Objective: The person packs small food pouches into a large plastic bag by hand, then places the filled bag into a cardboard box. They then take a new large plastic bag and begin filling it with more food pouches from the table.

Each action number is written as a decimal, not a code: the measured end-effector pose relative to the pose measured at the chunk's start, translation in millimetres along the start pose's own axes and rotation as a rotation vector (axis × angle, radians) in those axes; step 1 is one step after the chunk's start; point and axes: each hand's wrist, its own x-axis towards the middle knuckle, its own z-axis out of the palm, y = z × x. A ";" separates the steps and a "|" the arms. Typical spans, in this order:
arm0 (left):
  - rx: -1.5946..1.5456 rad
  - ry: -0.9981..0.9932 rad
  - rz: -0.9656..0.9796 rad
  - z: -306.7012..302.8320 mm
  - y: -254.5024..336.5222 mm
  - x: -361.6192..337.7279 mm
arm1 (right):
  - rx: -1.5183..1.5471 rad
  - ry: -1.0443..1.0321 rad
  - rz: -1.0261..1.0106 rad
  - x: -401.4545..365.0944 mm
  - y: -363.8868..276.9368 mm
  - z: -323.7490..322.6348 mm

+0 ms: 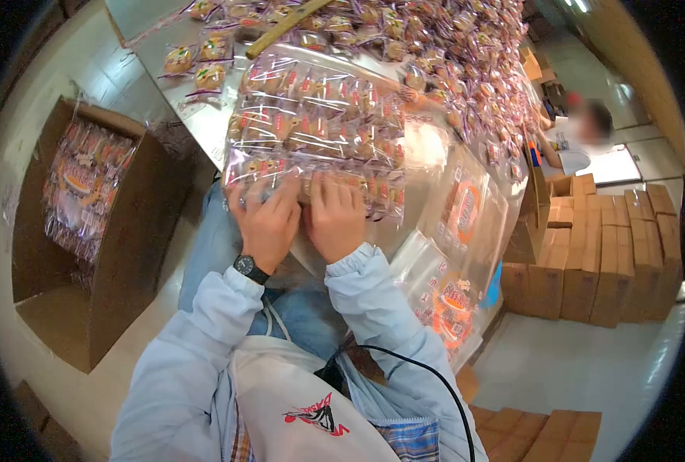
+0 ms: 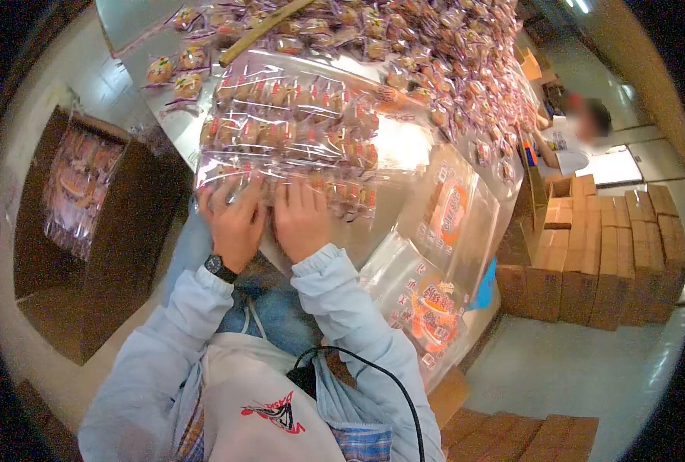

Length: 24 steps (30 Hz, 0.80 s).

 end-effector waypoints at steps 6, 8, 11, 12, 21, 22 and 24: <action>-0.009 -0.013 0.004 3.4 -2.8 -2.3 | -0.201 -0.132 -0.056 4.4 -9.5 10.8; -0.007 -0.036 0.033 2.6 -6.0 -6.5 | -0.191 -0.070 -0.078 4.1 -9.7 19.2; 0.044 -0.094 0.022 -0.3 -3.9 -2.8 | -0.146 0.014 -0.119 -1.6 -3.7 26.9; 0.068 -0.118 0.005 -1.4 -1.0 -1.7 | -0.148 0.011 -0.125 -2.6 -3.5 24.4; 0.081 -0.146 0.111 -17.6 -10.7 8.5 | 0.306 0.032 -0.070 -4.6 30.0 4.2; 0.070 -0.193 0.091 -25.6 -7.0 11.5 | 0.318 0.046 -0.074 -3.5 31.0 7.3; 0.102 -0.188 0.082 -21.2 -8.0 6.7 | 0.297 0.080 -0.087 -6.4 30.8 11.9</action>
